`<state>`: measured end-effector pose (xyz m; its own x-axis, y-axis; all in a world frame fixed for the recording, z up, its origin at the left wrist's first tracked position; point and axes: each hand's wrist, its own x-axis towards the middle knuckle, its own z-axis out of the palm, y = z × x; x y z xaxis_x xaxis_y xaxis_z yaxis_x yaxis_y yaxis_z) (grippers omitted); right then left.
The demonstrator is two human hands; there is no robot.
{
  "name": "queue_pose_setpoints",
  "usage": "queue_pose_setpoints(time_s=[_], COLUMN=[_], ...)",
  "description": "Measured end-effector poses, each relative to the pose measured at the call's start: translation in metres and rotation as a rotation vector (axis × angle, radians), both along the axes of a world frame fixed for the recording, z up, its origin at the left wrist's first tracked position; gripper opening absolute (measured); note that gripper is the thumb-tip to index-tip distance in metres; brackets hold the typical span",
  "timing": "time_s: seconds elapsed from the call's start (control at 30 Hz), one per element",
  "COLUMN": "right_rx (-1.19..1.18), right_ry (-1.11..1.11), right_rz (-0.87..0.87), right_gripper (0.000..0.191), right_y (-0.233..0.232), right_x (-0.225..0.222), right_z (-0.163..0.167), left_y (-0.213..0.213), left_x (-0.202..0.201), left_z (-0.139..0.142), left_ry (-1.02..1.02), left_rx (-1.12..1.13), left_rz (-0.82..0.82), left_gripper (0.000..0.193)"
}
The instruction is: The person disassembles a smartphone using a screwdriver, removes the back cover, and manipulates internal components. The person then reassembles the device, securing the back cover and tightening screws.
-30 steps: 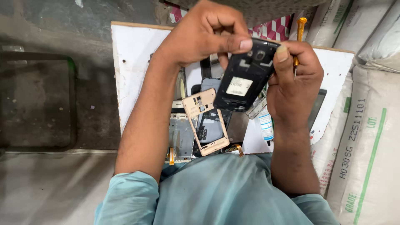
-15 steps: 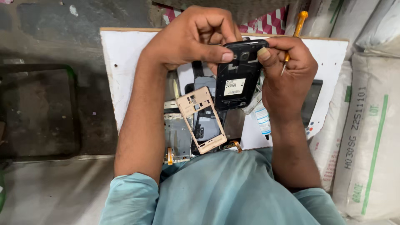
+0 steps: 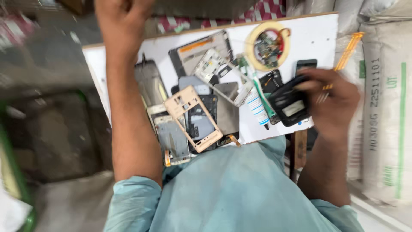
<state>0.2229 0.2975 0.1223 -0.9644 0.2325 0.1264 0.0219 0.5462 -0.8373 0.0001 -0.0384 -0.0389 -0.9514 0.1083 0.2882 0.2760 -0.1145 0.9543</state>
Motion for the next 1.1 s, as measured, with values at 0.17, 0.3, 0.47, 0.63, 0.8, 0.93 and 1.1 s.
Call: queue_pose_setpoints(time_s=[0.17, 0.3, 0.47, 0.63, 0.8, 0.93, 1.1], right_rx=[0.139, 0.125, 0.278, 0.220, 0.127, 0.123, -0.208], right_ry=[-0.087, 0.030, 0.114, 0.207, 0.016, 0.033, -0.132], right_rz=[0.205, 0.434, 0.586, 0.577, 0.446, 0.414, 0.191], right_gripper=[0.020, 0.023, 0.027, 0.013, 0.016, 0.016, 0.022], right_y=[-0.015, -0.039, -0.062, -0.087, -0.102, -0.095, -0.069], right_x=[0.000, -0.010, -0.042, -0.080, -0.099, -0.097, -0.072], right_z=[-0.012, -0.012, -0.001, -0.005, -0.018, -0.025, -0.020], left_y=[-0.007, 0.013, 0.027, 0.033, 0.026, 0.024, 0.020], left_x=[0.003, 0.014, 0.026, 0.029, 0.023, 0.022, 0.021], left_z=[0.029, 0.041, 0.061, 0.066, 0.060, 0.060, 0.061], left_ry=[-0.102, -0.062, -0.248, -0.290, -0.351, -0.399, -0.398], left_rx=[0.106, 0.031, 0.066, 0.031, 0.003, 0.095, 0.126], left_rz=[-0.084, -0.301, -0.882, -1.052, -0.987, -1.030, -1.020], left_gripper=[0.037, 0.025, 0.029, 0.041, 0.035, 0.045, 0.053])
